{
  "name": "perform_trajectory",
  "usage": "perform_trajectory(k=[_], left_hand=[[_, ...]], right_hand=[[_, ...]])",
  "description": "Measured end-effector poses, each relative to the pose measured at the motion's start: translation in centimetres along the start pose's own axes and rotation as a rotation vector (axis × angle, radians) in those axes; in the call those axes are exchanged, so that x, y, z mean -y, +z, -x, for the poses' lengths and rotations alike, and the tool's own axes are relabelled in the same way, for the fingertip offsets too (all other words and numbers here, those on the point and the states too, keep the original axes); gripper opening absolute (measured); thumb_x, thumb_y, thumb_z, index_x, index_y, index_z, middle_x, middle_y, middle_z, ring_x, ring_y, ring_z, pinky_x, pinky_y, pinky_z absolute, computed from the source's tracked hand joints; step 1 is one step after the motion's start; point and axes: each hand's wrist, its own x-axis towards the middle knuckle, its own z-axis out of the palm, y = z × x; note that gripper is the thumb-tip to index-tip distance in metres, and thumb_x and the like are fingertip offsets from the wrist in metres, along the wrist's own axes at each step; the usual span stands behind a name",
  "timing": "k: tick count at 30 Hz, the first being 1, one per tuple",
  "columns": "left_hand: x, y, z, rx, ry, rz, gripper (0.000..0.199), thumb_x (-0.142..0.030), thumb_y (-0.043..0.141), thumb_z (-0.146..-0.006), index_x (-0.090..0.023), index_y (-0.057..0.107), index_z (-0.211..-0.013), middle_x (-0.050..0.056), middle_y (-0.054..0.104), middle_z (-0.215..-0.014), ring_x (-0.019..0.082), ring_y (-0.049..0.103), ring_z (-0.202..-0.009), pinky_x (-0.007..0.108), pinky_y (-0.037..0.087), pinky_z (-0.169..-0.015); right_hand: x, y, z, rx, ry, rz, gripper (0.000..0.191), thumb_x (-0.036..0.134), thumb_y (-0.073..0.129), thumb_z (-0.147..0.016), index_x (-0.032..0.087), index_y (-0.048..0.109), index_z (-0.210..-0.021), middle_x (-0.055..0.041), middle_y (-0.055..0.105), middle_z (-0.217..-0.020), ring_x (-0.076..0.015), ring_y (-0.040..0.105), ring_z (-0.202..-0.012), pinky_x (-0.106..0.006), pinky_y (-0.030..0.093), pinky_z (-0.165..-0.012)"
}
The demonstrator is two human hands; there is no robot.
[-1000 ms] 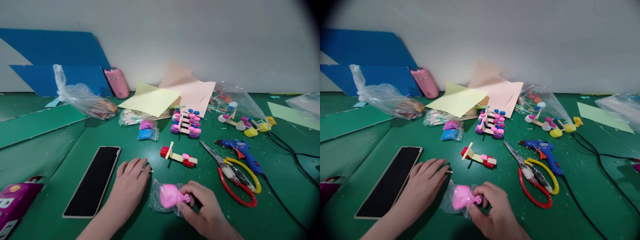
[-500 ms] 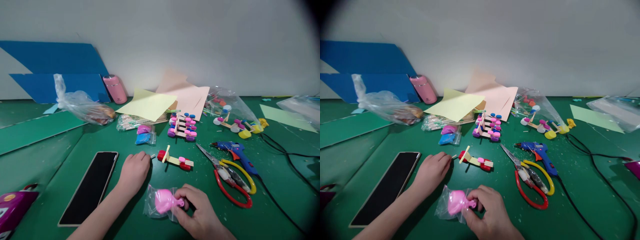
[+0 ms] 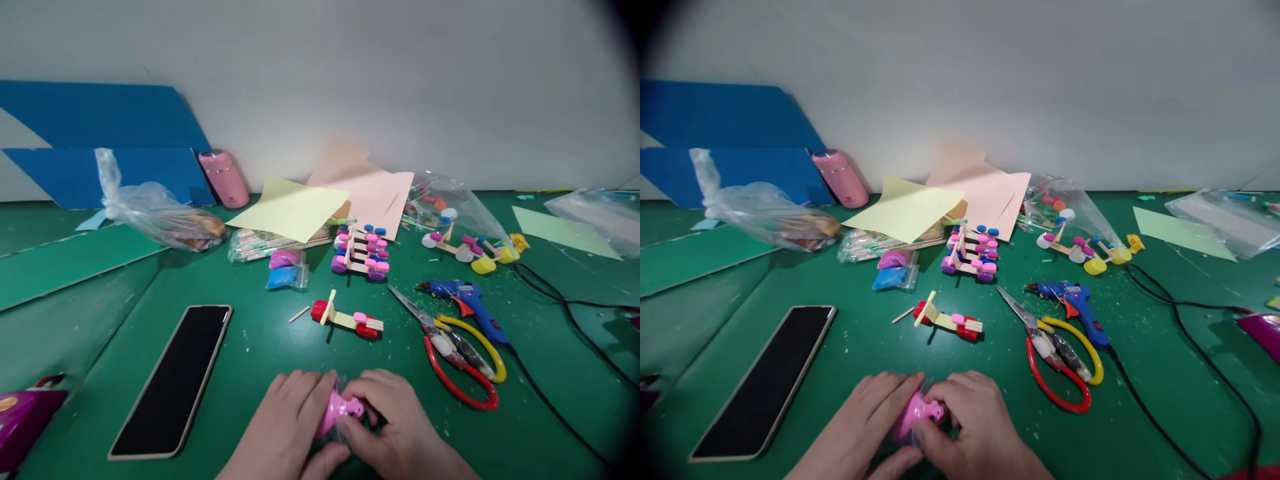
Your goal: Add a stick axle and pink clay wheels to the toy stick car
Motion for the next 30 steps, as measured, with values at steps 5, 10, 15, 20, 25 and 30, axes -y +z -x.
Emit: perform_trajectory(k=[5,10,15,20,25,30], left_hand=[[0.3,1.6,0.7,-0.008,-0.035,0.055,0.041,-0.037,0.052,-0.079,-0.02,0.047,-0.116,0.008,0.065,-0.095,0.02,0.062,-0.08,0.031,0.052,-0.069],[0.5,2.2,0.9,-0.046,-0.139,0.166,0.04,-0.031,0.056,-0.076,-0.018,0.05,-0.113,0.009,0.065,-0.099,0.022,0.062,-0.089,0.032,0.053,-0.075],[-0.1,1.3,0.1,0.038,-0.423,0.543,0.034,-0.032,0.058,-0.075,-0.022,0.056,-0.108,0.006,0.065,-0.104,0.022,0.061,-0.092,0.034,0.051,-0.08],[0.0,0.7,-0.3,0.133,-0.513,1.046,0.033,-0.03,0.058,-0.077,-0.026,0.056,-0.109,0.002,0.065,-0.105,0.019,0.059,-0.093,0.03,0.047,-0.082],[0.5,1.0,0.2,0.191,-0.576,1.158,0.033,-0.03,0.059,-0.076,-0.024,0.057,-0.108,0.001,0.065,-0.1,0.019,0.058,-0.09,0.028,0.046,-0.079],[0.5,1.4,1.0,0.187,-0.71,1.078,0.042,-0.038,0.061,-0.072,-0.02,0.055,-0.109,0.007,0.061,-0.108,0.023,0.054,-0.099,0.034,0.042,-0.085]], right_hand=[[0.1,-0.4,-0.1,-0.026,-0.005,0.07,0.006,0.023,0.059,-0.068,0.02,0.056,-0.063,0.0045,0.05,-0.051,-0.01,0.046,-0.05,-0.021,0.032,-0.051],[0.3,-0.8,-0.5,-0.118,-0.028,0.113,0.007,0.02,0.057,-0.067,0.019,0.056,-0.061,0.0037,0.049,-0.052,-0.0098,0.045,-0.05,-0.022,0.031,-0.051],[0.4,-1.9,-0.7,-0.111,0.051,-0.15,0.007,0.025,0.056,-0.074,0.02,0.059,-0.078,0.0031,0.052,-0.059,-0.01,0.048,-0.053,-0.021,0.038,-0.053],[-0.1,-2.8,-0.7,-0.081,0.043,-0.323,0.02,0.031,0.061,-0.075,0.022,0.061,-0.093,0.0016,0.055,-0.067,-0.0111,0.05,-0.059,-0.021,0.041,-0.056],[-0.2,-3.5,-1.1,0.003,-0.006,-0.392,0.015,0.027,0.062,-0.075,0.02,0.063,-0.088,-0.0009,0.056,-0.076,-0.0105,0.05,-0.063,-0.02,0.042,-0.056],[0.0,-3.9,-1.4,0.134,-0.078,-0.36,0.016,0.024,0.06,-0.076,0.018,0.063,-0.091,-0.0019,0.06,-0.078,-0.0114,0.053,-0.069,-0.021,0.042,-0.062]])
